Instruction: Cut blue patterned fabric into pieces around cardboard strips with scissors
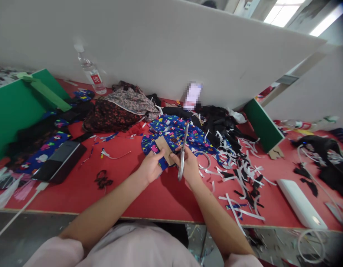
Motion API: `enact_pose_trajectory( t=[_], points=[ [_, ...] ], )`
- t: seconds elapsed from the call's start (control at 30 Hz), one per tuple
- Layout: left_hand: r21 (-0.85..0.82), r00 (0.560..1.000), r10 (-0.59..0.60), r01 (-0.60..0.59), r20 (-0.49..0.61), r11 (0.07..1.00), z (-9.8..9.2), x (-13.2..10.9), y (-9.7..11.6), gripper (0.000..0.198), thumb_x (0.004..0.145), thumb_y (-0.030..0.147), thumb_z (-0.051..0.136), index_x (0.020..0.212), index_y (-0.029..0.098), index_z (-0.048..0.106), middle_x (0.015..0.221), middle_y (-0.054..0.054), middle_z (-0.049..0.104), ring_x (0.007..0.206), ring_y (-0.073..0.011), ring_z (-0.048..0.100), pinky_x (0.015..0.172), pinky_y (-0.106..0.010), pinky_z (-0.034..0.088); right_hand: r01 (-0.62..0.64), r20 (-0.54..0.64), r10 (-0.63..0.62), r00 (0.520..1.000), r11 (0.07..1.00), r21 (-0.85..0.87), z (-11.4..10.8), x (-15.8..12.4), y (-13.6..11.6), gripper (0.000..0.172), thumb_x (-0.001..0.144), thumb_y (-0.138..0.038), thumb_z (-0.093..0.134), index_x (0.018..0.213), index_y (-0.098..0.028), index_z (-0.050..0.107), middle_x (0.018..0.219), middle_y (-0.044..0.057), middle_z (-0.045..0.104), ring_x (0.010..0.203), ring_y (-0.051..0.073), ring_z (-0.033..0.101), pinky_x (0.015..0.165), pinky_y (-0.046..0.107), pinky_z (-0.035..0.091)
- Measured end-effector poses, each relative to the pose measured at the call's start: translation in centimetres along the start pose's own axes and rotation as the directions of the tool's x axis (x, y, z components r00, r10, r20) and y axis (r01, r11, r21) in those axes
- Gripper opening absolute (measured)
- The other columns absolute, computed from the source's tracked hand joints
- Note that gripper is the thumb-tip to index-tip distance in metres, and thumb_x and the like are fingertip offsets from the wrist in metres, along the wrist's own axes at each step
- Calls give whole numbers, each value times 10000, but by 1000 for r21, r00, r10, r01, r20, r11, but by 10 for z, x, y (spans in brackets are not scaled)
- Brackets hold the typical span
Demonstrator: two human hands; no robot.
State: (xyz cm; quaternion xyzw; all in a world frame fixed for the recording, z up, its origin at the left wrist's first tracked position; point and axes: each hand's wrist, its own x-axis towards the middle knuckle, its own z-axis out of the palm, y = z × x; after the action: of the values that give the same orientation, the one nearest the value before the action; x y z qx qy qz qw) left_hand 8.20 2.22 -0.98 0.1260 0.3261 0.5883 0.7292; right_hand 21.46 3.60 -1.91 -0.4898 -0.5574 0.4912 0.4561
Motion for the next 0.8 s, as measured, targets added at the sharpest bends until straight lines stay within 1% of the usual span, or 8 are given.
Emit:
enact_pose_trajectory(
  t=[0.13,0.23,0.3,0.43,0.53,0.6,0.7,0.8],
  points=[
    [21,996,-16,18,-93,1000,-2,2,13,368,827,123,525,1193,153,525,1015,-102,688,897,-212,660,903,-420,477,-33,-87,36,996,999,40,-7,0,-6,309,674,-399,692,880,-222,543,628,-49,515,544,112,484,503,230,379],
    [-1,994,-18,18,-110,1000,-5,4,23,371,820,109,532,1188,154,532,1055,-106,677,924,-209,655,905,-399,482,-77,-141,92,986,991,107,-12,1,-9,350,698,-461,661,912,-225,517,675,-16,584,511,122,502,447,234,374],
    [-8,995,-18,17,-102,1000,-6,4,25,367,818,100,532,1180,155,538,1064,-103,675,932,-206,653,908,-389,483,-97,-127,115,985,986,134,-14,2,-10,363,698,-475,660,918,-227,510,683,-12,591,478,116,488,415,233,363],
    [26,996,-1,3,-86,1000,-5,4,23,362,815,93,526,1173,148,542,1040,-104,685,935,-214,654,908,-410,486,-114,-84,126,989,985,127,-13,1,-7,326,683,-445,685,889,-241,536,625,-58,512,438,82,423,398,217,330],
    [50,997,22,-19,-71,999,-5,3,19,356,810,94,534,1163,127,544,1013,-113,693,918,-224,660,905,-429,485,-112,-70,124,990,982,149,-12,1,-5,344,647,-401,724,878,-241,526,641,-63,513,466,78,432,418,211,343],
    [62,998,32,-29,-56,998,-6,3,17,354,807,97,541,1159,124,547,1004,-114,696,909,-226,663,902,-435,485,-131,-31,139,990,973,189,-12,1,-4,363,634,-387,736,881,-242,513,629,-67,507,458,78,430,414,210,344],
    [90,999,33,-30,-29,996,-7,3,16,358,804,98,544,1159,142,558,1011,-104,696,912,-225,662,897,-432,489,-163,17,165,986,954,250,-10,1,-2,388,607,-366,756,882,-246,510,597,-85,453,443,75,420,406,208,345],
    [110,1000,29,-30,10,993,-6,1,14,371,795,101,557,1162,157,566,1030,-98,692,935,-227,655,901,-427,486,-182,13,186,983,947,264,-9,0,-2,424,585,-350,770,902,-248,509,608,-91,438,443,70,424,399,202,347]
  ],
)
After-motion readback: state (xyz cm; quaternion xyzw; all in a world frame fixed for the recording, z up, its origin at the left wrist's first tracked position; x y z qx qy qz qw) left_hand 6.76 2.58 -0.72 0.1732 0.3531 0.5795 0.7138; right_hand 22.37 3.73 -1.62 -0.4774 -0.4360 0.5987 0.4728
